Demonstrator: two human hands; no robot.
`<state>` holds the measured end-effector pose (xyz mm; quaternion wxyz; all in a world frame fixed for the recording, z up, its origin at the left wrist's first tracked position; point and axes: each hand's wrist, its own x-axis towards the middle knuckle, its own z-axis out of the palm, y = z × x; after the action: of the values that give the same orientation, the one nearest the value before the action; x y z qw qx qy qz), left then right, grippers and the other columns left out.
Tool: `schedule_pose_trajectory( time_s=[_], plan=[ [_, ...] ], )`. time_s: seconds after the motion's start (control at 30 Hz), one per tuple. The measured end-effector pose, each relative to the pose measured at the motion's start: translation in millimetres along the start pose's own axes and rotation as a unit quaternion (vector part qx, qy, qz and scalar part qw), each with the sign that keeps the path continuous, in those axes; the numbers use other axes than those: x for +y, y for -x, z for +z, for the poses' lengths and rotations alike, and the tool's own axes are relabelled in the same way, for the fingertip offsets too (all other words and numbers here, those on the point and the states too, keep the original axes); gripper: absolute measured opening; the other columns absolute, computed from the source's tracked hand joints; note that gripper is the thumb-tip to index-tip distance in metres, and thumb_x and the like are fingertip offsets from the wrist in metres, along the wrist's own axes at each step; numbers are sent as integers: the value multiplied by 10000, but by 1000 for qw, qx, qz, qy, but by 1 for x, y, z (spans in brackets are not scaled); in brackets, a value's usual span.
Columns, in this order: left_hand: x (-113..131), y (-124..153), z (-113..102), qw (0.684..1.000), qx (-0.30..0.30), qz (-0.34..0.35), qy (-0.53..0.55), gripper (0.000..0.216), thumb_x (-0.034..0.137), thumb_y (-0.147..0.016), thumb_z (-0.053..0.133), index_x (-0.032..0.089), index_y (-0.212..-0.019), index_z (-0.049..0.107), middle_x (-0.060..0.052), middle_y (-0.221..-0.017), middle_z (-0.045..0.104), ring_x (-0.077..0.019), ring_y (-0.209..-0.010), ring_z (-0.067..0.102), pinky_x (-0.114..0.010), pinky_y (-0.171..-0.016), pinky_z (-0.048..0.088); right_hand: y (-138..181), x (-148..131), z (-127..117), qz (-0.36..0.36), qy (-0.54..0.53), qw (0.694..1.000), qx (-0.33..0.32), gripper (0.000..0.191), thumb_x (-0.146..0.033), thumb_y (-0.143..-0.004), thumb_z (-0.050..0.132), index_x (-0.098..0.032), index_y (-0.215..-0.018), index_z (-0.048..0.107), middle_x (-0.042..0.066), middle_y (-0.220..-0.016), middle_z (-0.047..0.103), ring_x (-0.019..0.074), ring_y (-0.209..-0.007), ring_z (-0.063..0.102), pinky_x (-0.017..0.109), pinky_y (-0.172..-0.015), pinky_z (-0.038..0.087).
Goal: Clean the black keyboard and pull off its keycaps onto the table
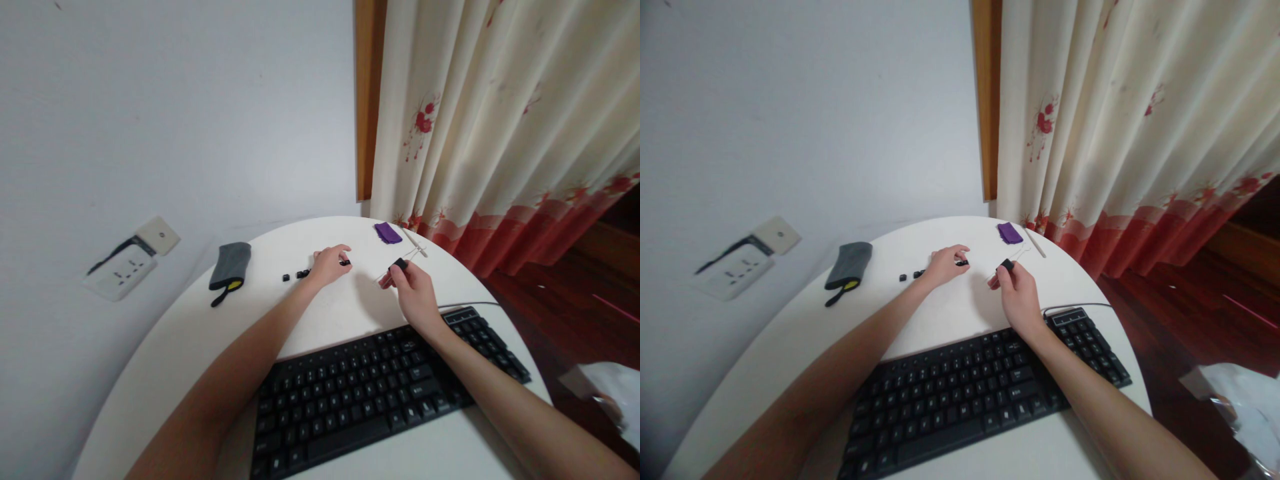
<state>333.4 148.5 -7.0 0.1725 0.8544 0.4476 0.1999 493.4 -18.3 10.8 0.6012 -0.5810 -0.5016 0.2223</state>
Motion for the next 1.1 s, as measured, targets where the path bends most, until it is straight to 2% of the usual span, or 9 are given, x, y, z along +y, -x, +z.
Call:
schedule_pose_trajectory(
  time_s=[0.53,0.67,0.77,0.9,1.0,1.1],
  plan=[
    [-3,-1,3,1000,2,10,10,395,285,-736,713,287,-1127,656,24,-948,755,-224,-979,674,-387,-934,369,0,2,1,0,1,1000,-1,316,-375,-939,485,-173,-737,619,54,-689,700,177,-664,631,308,-692,468],
    [-4,-4,-3,999,19,12,38,424,361,-717,755,277,-1121,659,10,-962,751,-214,-935,677,-378,-933,403,0,0,0,-2,-1,1000,-1,315,-374,-943,483,-173,-741,616,53,-692,699,173,-669,631,303,-701,469],
    [-6,-12,-19,992,90,-9,86,295,405,-832,636,239,-1073,672,-22,-951,747,-181,-885,674,-309,-857,464,0,-2,-1,-4,0,1000,0,312,-388,-941,489,-178,-743,609,53,-699,702,174,-675,631,300,-703,472],
    [-8,-20,-55,975,154,1,159,271,341,-904,504,171,-1027,674,-69,-926,743,-173,-857,678,-278,-803,494,-1,-3,-3,1,-5,1000,0,320,-409,-937,493,-182,-741,603,59,-707,704,179,-673,631,304,-695,474],
    [-2,-17,-81,965,166,2,201,235,279,-882,511,142,-969,682,-84,-902,741,-170,-830,670,-280,-792,499,-1,-4,-3,-2,-5,1000,3,320,-409,-933,500,-182,-731,604,59,-698,696,183,-677,626,307,-694,477],
    [10,-7,-99,964,146,5,221,218,254,-873,525,131,-953,687,-84,-880,735,-156,-772,651,-283,-759,500,0,-4,-4,-5,-12,1000,2,314,-409,-927,508,-179,-738,610,58,-711,687,186,-697,626,307,-706,479]
  ],
)
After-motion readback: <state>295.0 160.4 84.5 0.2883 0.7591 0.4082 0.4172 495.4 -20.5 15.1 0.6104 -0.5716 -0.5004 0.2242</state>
